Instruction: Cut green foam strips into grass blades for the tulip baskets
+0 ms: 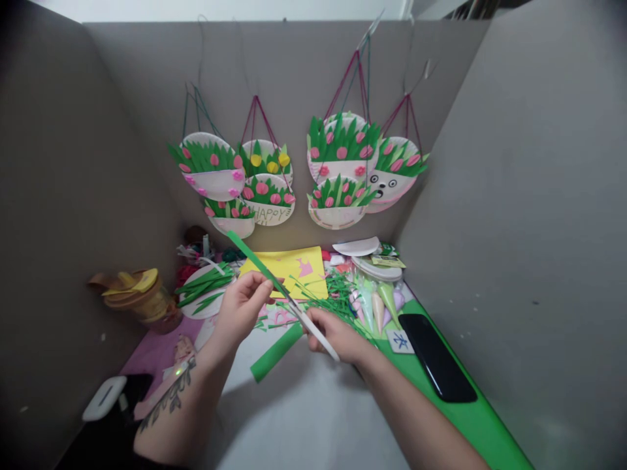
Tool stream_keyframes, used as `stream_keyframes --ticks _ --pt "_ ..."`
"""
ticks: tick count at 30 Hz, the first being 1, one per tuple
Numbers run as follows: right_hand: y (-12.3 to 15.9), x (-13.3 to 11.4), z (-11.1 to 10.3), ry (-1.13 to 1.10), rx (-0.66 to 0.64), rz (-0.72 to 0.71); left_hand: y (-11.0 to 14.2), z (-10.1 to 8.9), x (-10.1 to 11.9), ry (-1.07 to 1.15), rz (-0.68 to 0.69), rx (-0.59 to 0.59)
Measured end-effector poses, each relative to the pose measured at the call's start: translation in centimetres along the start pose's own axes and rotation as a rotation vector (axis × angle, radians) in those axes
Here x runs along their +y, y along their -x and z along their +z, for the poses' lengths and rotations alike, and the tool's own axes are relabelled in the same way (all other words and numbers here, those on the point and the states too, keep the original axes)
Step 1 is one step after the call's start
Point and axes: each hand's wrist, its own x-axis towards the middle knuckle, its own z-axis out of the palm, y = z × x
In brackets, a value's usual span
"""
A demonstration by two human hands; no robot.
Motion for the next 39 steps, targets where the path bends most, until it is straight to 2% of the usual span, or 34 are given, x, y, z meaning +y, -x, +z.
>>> stream_keyframes --ticks 5,11,21,39 --pt "-0.1 0.0 -0.1 -0.05 -0.003 0.028 -0.1 -0.3 0.2 -0.012 -0.001 0.028" --pt "-0.2 -0.2 -0.1 0.011 0.006 0.046 -0.2 -0.9 0.2 0.041 0.0 0.106" --pt "0.0 -0.6 0.2 -0.029 0.004 0.049 0.1 0.1 -0.3 0.069 -0.003 0.064" --pt "-0.2 -0.1 -0.1 0.004 0.023 0.032 0.1 0.2 -0.5 0.065 -0.014 0.062"
